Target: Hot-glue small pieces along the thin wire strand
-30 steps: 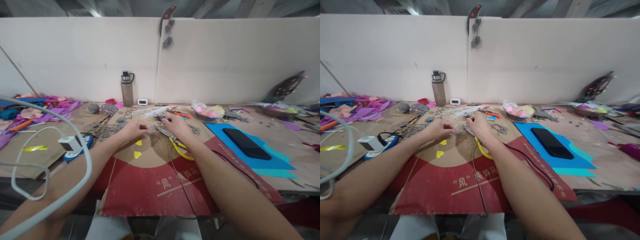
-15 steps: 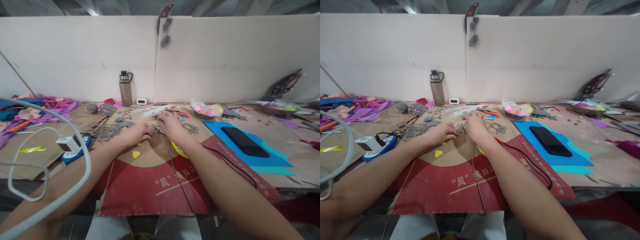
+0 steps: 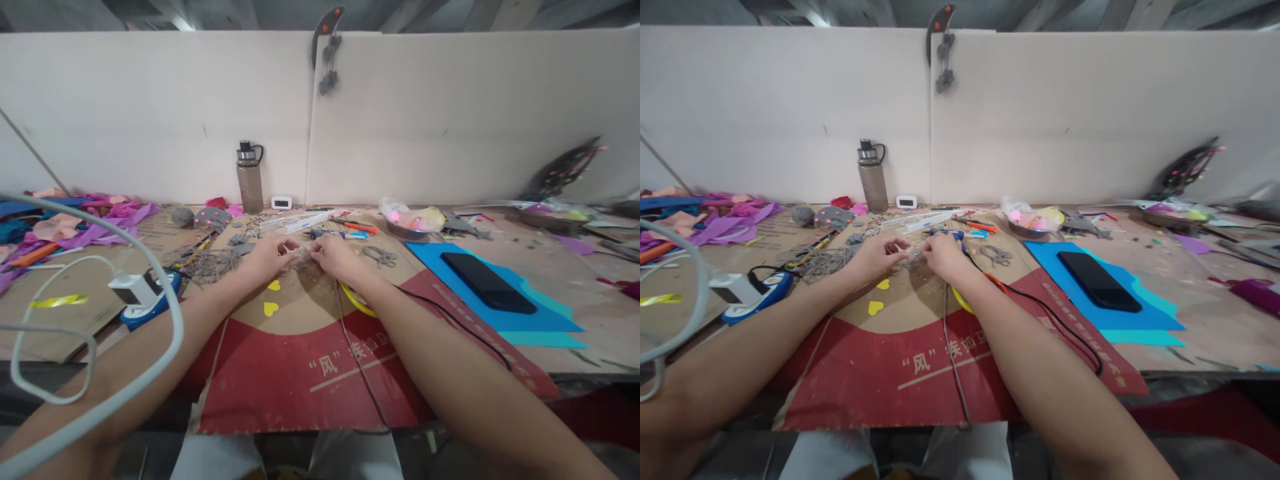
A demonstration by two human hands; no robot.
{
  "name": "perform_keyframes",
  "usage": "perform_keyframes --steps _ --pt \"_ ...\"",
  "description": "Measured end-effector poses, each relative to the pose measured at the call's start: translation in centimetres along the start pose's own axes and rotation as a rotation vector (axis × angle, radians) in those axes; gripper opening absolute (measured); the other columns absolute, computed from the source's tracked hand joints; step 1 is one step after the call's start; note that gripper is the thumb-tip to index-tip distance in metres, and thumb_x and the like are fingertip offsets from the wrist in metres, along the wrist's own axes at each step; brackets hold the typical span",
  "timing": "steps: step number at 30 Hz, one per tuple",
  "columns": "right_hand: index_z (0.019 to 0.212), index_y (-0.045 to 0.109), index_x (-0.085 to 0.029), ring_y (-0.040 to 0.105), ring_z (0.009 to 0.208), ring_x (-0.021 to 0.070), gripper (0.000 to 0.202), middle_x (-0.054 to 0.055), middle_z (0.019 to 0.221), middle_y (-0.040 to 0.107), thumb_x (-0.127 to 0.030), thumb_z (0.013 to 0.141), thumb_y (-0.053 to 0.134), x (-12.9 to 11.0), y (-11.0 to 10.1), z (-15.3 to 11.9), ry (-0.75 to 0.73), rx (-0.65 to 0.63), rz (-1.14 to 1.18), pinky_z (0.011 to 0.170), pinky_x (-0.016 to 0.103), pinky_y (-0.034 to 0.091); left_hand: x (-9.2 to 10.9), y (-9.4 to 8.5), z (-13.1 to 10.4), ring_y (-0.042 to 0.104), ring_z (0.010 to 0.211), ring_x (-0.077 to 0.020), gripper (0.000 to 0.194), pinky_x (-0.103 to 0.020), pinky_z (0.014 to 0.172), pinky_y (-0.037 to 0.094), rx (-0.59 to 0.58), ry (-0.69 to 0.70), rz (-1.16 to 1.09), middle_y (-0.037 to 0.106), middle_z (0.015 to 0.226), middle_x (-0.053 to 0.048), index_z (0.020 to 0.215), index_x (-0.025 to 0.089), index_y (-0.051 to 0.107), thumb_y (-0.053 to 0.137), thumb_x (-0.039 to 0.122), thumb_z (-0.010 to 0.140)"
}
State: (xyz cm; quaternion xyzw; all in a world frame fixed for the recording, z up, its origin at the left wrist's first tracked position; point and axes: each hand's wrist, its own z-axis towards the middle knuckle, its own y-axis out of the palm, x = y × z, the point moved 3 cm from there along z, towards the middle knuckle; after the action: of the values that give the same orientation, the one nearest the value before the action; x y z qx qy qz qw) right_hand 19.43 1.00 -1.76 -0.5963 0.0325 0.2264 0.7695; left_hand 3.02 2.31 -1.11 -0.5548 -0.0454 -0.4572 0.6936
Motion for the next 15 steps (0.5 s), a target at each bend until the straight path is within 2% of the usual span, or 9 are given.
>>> perform_keyframes --steps 2,4,6,9,11,15 --pt "0.078 0.067 -0.016 0.054 0.071 0.0148 0.017 0.005 0.076 0.065 -0.020 0.082 0.051 -0.1 -0.2 0.0 0.029 0.008 0.203 0.067 0.027 0.038 0.2 0.1 0.0 0.061 0.071 -0.0136 0.025 -0.027 0.065 0.047 0.005 -0.028 -0.122 0.070 0.096 -0.007 0.097 0.017 0.067 0.065 0.026 0.074" --pt "0.074 0.065 -0.016 0.051 0.062 0.0127 0.016 0.002 0.066 0.061 -0.022 0.080 0.052 -0.3 -0.3 -0.1 0.053 0.020 0.349 0.063 0.026 0.037 0.4 0.1 0.0 0.061 0.070 -0.0128 0.030 -0.026 0.064 0.047 0.008 -0.047 -0.183 0.070 0.097 -0.007 0.102 0.016 0.064 0.067 0.024 0.073" --pt "0.070 0.063 -0.016 0.047 0.058 0.0117 0.015 -0.001 0.061 0.057 -0.024 0.078 0.053 -0.5 -0.4 -0.2 0.082 0.030 0.437 0.060 0.025 0.036 0.8 -0.3 -0.2 0.059 0.066 -0.0120 0.028 -0.025 0.062 0.046 0.087 -0.024 -0.112 0.069 0.088 -0.005 0.100 0.016 0.064 0.068 0.023 0.072" --pt "0.065 0.061 -0.016 0.043 0.054 0.0107 0.018 -0.003 0.056 0.052 -0.029 0.076 0.053 -0.5 -0.5 -0.5 0.138 0.049 0.525 0.058 0.025 0.034 1.5 -1.0 -0.6 0.055 0.062 -0.0112 0.014 -0.026 0.064 0.044 0.213 0.117 0.093 0.065 0.076 -0.002 0.088 0.017 0.067 0.068 0.022 0.075" --pt "0.064 0.060 -0.016 0.040 0.053 0.0101 0.021 -0.004 0.055 0.050 -0.032 0.075 0.054 -0.4 -0.5 -0.6 0.170 0.058 0.574 0.057 0.026 0.033 1.7 -1.0 -0.7 0.054 0.063 -0.0118 0.006 -0.026 0.065 0.043 0.217 0.208 0.179 0.063 0.072 -0.001 0.080 0.018 0.067 0.065 0.024 0.078" --pt "0.065 0.061 -0.015 0.035 0.051 0.0087 0.023 -0.005 0.054 0.046 -0.037 0.073 0.055 -0.4 -0.4 -0.6 0.206 0.051 0.669 0.054 0.025 0.030 1.6 -0.5 -0.8 0.055 0.067 -0.0133 0.012 -0.027 0.068 0.043 0.200 0.294 0.234 0.065 0.074 -0.003 0.079 0.019 0.069 0.063 0.029 0.082"
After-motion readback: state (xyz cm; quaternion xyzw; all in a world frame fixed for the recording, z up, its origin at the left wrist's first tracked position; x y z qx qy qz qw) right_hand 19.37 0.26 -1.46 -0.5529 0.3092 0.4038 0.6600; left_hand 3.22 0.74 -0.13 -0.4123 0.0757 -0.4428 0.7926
